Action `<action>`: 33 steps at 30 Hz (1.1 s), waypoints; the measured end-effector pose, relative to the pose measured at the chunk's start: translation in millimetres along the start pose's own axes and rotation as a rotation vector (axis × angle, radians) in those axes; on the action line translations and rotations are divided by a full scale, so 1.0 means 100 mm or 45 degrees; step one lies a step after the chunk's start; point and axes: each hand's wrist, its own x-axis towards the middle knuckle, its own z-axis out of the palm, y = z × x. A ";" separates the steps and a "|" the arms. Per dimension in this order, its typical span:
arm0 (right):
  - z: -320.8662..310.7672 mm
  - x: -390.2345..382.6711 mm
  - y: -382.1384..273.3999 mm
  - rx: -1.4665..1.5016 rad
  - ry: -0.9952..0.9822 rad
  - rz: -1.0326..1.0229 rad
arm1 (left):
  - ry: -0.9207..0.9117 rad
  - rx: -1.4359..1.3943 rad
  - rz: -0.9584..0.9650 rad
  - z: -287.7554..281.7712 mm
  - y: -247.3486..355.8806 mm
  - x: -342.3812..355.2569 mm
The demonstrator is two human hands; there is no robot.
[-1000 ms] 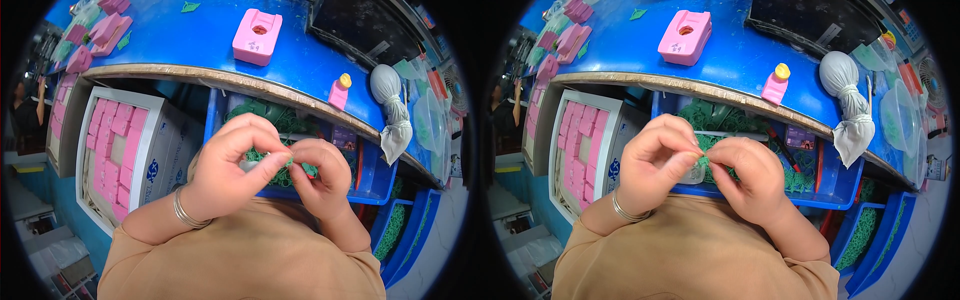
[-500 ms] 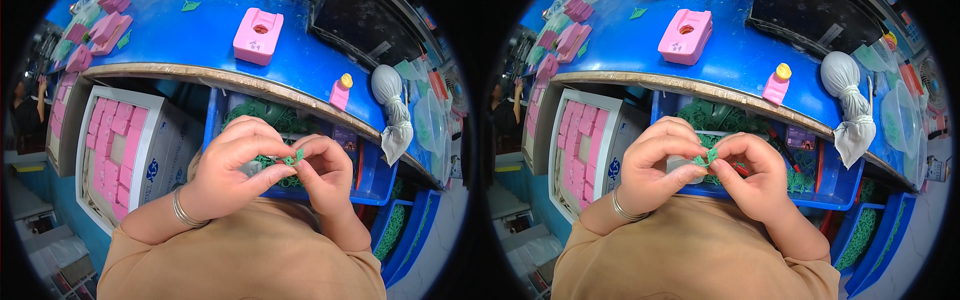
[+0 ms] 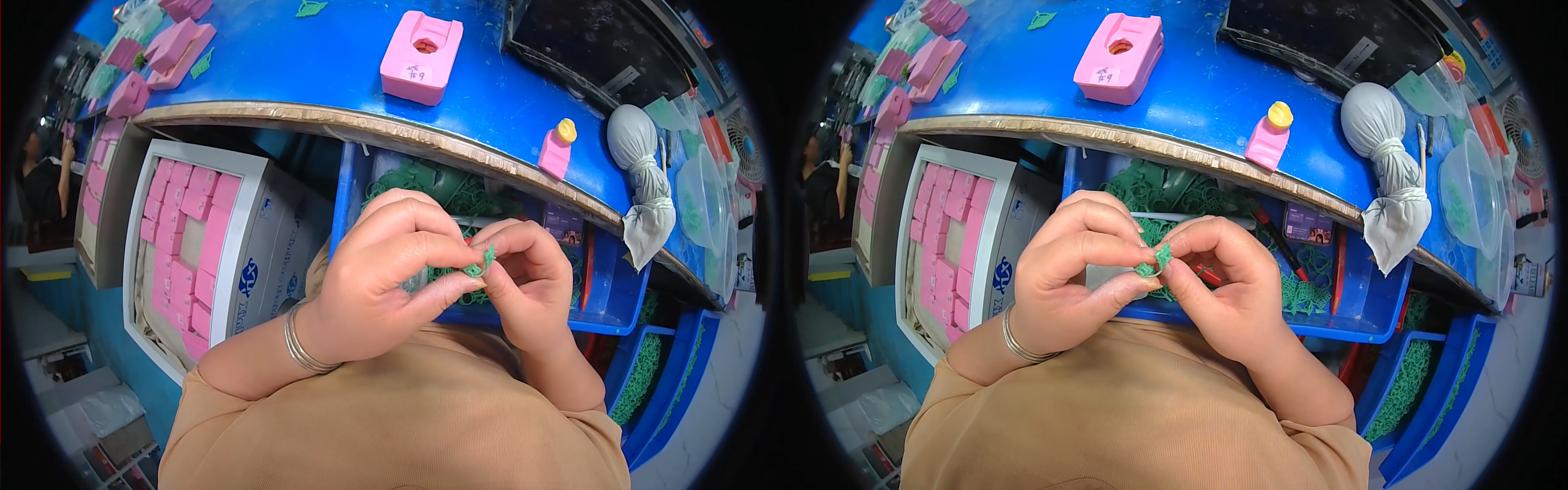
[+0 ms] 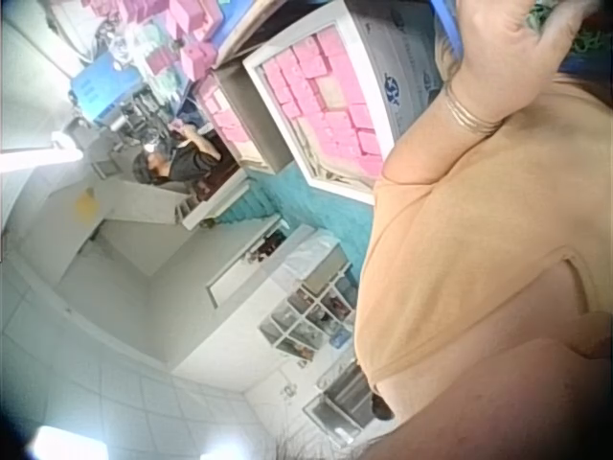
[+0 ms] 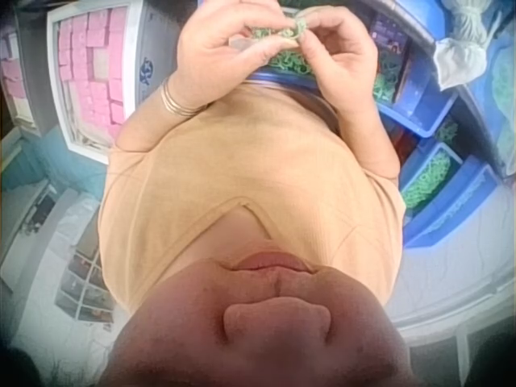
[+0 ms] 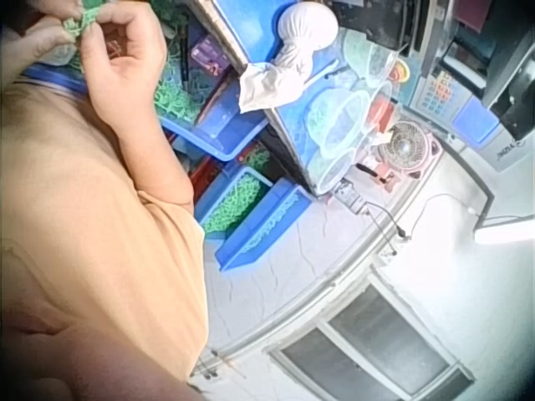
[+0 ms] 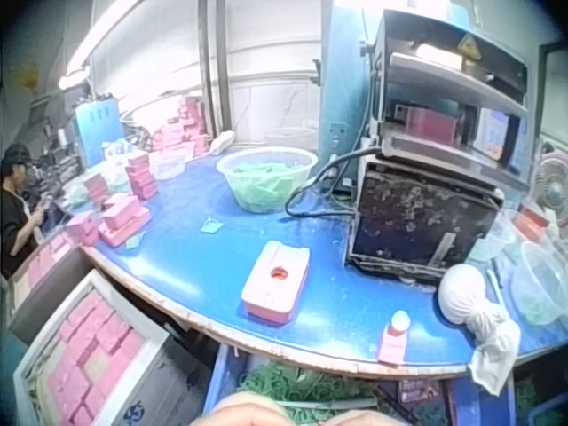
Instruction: Removing green plastic or wax jewelry rings from pink silicone molds and sorting them into bins.
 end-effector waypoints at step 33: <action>-0.01 -0.02 0.01 0.019 -0.050 0.135 | -0.028 0.118 0.020 0.04 0.00 -0.01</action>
